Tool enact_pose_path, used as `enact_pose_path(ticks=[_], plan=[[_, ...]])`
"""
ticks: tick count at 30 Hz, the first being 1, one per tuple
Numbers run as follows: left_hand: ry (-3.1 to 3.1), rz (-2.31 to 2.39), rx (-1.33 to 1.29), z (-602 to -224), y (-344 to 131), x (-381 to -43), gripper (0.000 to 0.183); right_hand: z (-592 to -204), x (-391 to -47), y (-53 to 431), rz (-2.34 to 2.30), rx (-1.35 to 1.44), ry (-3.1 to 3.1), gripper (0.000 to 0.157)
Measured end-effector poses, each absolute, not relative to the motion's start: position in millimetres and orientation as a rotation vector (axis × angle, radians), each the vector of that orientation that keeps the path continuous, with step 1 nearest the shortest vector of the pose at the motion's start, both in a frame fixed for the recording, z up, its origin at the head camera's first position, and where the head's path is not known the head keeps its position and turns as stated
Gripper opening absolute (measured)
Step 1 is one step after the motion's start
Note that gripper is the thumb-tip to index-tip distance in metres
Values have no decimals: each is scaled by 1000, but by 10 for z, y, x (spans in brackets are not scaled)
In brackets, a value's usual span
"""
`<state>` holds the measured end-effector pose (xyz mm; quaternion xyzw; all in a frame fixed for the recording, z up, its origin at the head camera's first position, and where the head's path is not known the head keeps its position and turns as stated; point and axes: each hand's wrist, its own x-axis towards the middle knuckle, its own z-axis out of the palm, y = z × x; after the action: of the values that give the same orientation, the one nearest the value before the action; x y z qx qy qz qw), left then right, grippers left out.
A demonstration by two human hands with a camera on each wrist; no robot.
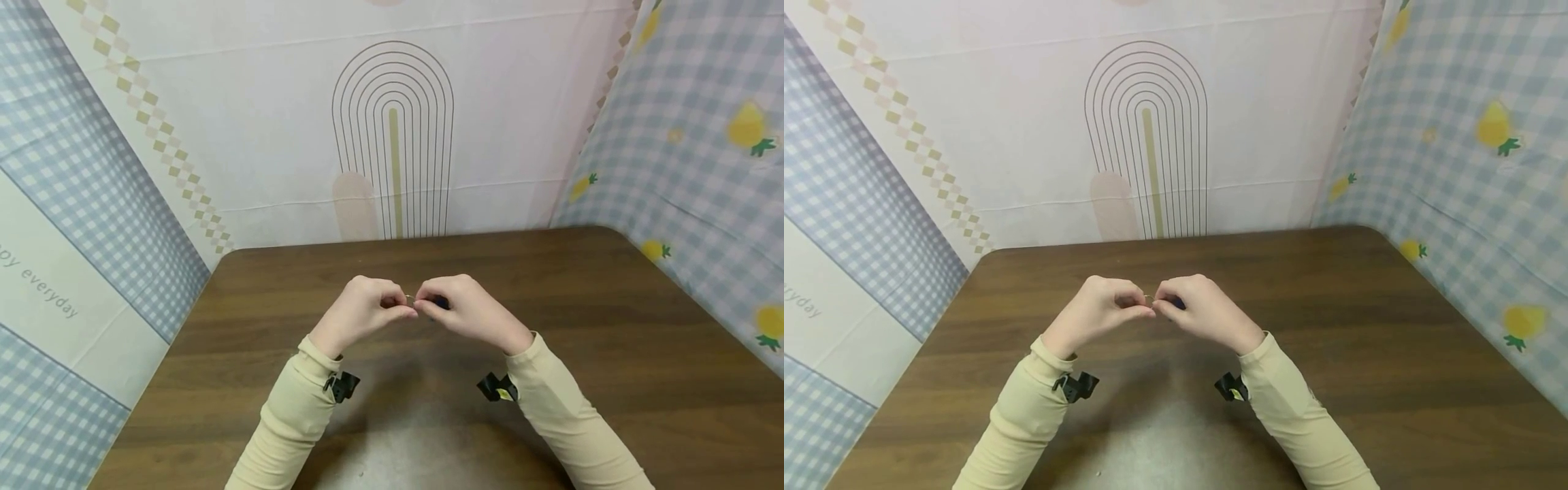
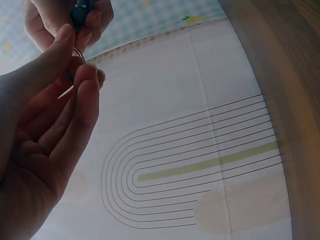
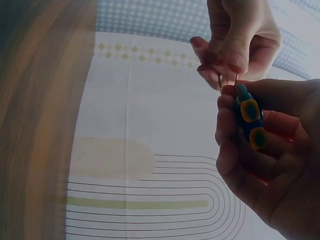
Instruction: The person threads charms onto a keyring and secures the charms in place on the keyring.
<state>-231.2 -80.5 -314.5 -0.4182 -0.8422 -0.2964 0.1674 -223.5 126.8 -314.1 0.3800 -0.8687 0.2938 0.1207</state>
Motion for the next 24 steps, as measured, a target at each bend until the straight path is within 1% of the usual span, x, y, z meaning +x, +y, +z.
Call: enact_pose_path(ticks=[13,24], plan=[[-2330,-1066,-1351,-3166,-841,-2362,11,-3129,-2295,1366,968,1161,-2544,8],[-2392,-1165,-1323,-3176,-820,-2380,4,-3125,-2282,1355,991,1111,-2515,7]])
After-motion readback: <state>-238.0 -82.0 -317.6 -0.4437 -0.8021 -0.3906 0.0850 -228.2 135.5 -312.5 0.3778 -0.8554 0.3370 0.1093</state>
